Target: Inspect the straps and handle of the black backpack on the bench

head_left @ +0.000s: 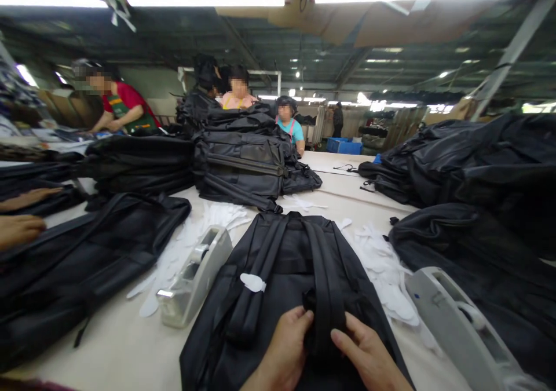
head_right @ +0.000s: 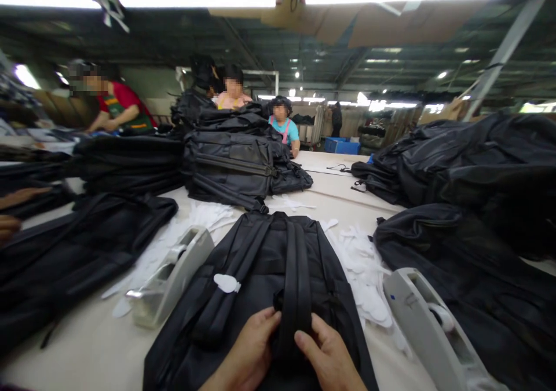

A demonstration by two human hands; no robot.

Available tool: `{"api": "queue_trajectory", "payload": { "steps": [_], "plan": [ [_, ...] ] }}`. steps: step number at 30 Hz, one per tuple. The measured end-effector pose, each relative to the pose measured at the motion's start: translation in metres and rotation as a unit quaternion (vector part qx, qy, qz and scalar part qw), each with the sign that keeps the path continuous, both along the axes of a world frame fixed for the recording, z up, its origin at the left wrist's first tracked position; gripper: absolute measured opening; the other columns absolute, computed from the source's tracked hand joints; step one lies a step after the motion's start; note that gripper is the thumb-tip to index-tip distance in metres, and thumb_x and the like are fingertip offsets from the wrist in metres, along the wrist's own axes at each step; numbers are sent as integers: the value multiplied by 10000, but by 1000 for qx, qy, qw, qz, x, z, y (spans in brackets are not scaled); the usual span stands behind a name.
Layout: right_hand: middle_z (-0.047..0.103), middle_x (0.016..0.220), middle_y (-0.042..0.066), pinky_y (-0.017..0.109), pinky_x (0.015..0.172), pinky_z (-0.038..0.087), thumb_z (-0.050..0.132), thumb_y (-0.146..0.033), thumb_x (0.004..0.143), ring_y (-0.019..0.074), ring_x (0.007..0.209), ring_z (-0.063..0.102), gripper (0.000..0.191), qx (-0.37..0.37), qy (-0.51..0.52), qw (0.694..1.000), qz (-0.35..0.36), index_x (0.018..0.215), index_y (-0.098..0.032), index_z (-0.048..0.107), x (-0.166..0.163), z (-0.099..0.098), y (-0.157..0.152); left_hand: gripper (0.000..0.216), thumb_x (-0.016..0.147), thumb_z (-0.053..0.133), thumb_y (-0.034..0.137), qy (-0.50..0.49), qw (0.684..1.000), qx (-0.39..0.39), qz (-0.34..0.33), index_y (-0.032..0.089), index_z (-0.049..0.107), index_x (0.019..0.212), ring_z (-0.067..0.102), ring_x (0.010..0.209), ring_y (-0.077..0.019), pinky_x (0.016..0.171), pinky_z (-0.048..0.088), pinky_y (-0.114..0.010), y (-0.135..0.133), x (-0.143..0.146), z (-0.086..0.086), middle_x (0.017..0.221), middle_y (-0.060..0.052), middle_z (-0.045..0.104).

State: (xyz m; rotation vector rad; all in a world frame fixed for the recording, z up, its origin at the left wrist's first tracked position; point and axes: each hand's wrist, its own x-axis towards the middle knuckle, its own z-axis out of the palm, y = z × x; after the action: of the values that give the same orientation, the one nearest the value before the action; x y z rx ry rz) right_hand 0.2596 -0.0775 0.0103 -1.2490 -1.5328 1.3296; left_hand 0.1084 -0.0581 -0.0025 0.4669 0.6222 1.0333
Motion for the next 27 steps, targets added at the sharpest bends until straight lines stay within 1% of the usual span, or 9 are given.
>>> {"api": "queue_trajectory", "payload": {
  "steps": [3, 7, 10, 14, 18, 20, 23, 25, 27],
  "plan": [
    [589, 1152, 54, 356, 957, 379, 516, -413, 830, 260, 1071, 508, 410, 1, -21, 1000, 12, 1187, -214, 551, -2, -2, -2, 278, 718, 630, 350, 21, 1000, -8, 8, 106, 662, 848, 641, 736, -225, 711, 474, -328, 2, 1, -4, 746, -101, 693],
    [576, 1177, 50, 341, 974, 360, 490, -409, 845, 253, 1093, 496, 397, 16, -72, 997, 20, 1193, -227, 547, -6, -3, -5, 261, 738, 596, 342, 55, 998, -35, 11, 120, 657, 860, 631, 647, -188, 642, 474, -294, 3, 1, -7, 674, -68, 682],
    [589, 1156, 48, 315, 935, 387, 482, -379, 854, 247, 1060, 516, 353, 44, -122, 991, 40, 1162, -232, 573, -11, 3, -7, 232, 724, 593, 308, 91, 995, -42, 11, 118, 670, 831, 605, 560, -168, 570, 455, -272, 6, 3, -5, 598, -49, 664],
    [630, 1070, 28, 276, 848, 430, 492, -328, 847, 230, 965, 561, 289, 62, -138, 987, 61, 1093, -235, 614, -17, 12, -8, 254, 683, 620, 335, 112, 992, -47, -33, 95, 687, 735, 582, 484, -179, 512, 435, -282, 10, 4, 2, 510, -54, 635],
    [645, 1008, 33, 272, 808, 442, 489, -302, 838, 223, 894, 579, 273, 65, -135, 988, 38, 1060, -217, 622, -19, 11, -5, 255, 685, 640, 334, 94, 994, -31, -34, 100, 691, 775, 619, 572, -198, 592, 467, -298, 7, 0, 6, 573, -60, 664],
    [645, 998, 36, 272, 821, 435, 491, -281, 827, 221, 905, 576, 263, 63, -142, 988, 19, 1043, -213, 624, -20, 9, -4, 244, 710, 625, 322, 58, 998, -29, -15, 106, 690, 805, 634, 657, -201, 661, 478, -299, 5, -3, 5, 649, -65, 686],
    [645, 975, 50, 274, 838, 422, 494, -247, 802, 217, 915, 573, 244, 72, -168, 983, -1, 1000, -202, 629, -21, 9, -3, 302, 769, 562, 369, 17, 999, -42, 14, 105, 683, 850, 634, 800, -216, 761, 472, -308, 3, -4, 2, 779, -84, 701],
    [646, 931, 56, 280, 831, 420, 508, -233, 775, 214, 894, 577, 204, 87, -187, 978, -10, 927, -192, 637, -20, 10, -4, 321, 764, 579, 375, 48, 999, -16, 12, 96, 673, 893, 623, 866, -232, 807, 460, -322, 2, -3, -1, 843, -100, 701],
    [637, 815, 40, 266, 726, 454, 524, -239, 749, 189, 776, 592, 136, 67, -172, 983, -8, 818, -185, 628, -17, 8, -3, 334, 737, 627, 351, 106, 994, 37, -6, 96, 654, 952, 611, 914, -240, 839, 446, -329, 3, -2, -5, 905, -108, 694]
  ]
}}
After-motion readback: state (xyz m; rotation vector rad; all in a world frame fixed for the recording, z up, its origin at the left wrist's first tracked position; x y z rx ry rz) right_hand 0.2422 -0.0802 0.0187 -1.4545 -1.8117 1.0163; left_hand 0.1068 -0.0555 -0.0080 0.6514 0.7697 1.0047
